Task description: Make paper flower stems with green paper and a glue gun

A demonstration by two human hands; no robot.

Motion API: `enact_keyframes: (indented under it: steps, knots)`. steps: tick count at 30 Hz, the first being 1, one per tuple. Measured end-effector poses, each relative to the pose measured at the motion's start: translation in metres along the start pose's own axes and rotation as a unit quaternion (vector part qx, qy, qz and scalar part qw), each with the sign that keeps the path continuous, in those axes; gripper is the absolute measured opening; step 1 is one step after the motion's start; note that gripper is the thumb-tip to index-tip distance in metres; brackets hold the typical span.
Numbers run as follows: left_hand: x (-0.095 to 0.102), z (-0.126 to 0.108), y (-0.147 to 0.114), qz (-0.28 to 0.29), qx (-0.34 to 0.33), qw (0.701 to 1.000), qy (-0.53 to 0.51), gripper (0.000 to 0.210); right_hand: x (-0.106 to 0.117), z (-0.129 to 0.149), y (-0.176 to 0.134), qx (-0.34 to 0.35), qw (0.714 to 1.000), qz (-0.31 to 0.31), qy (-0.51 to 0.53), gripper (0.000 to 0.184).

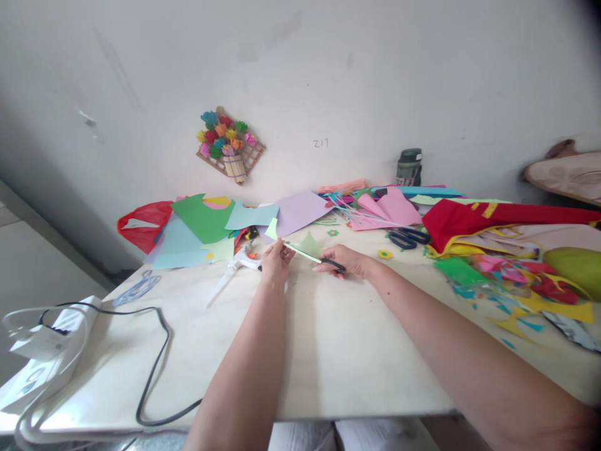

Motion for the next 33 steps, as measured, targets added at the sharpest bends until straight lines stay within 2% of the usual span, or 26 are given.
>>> enact_keyframes:
  steps: [11,21,33]
  knots:
    - [-0.0001,-0.0007,-0.0014,-0.009,0.001,1.0,0.012,0.01,-0.0013,0.0036,-0.0014,0.002,1.0,-0.001,0.011,0.032]
    - [0.0026,-0.0003,0.0012,-0.013,-0.005,1.0,-0.001,0.014,-0.0024,-0.0004,0.0045,0.038,0.999,-0.011,0.033,0.03]
    - [0.0048,-0.0004,0.0025,-0.015,-0.004,1.0,-0.002,0.011,-0.0024,0.0068,0.002,0.058,0.998,-0.022,-0.008,0.033]
Point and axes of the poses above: each hand's wrist, its own y-axis towards the middle knuckle, its own x-axis out of the back of the hand, z = x × y, the point moved 6 cm from there along y, towards the middle knuckle, and after that the axes turned 3 degrees about z, right-handed, at the moved point
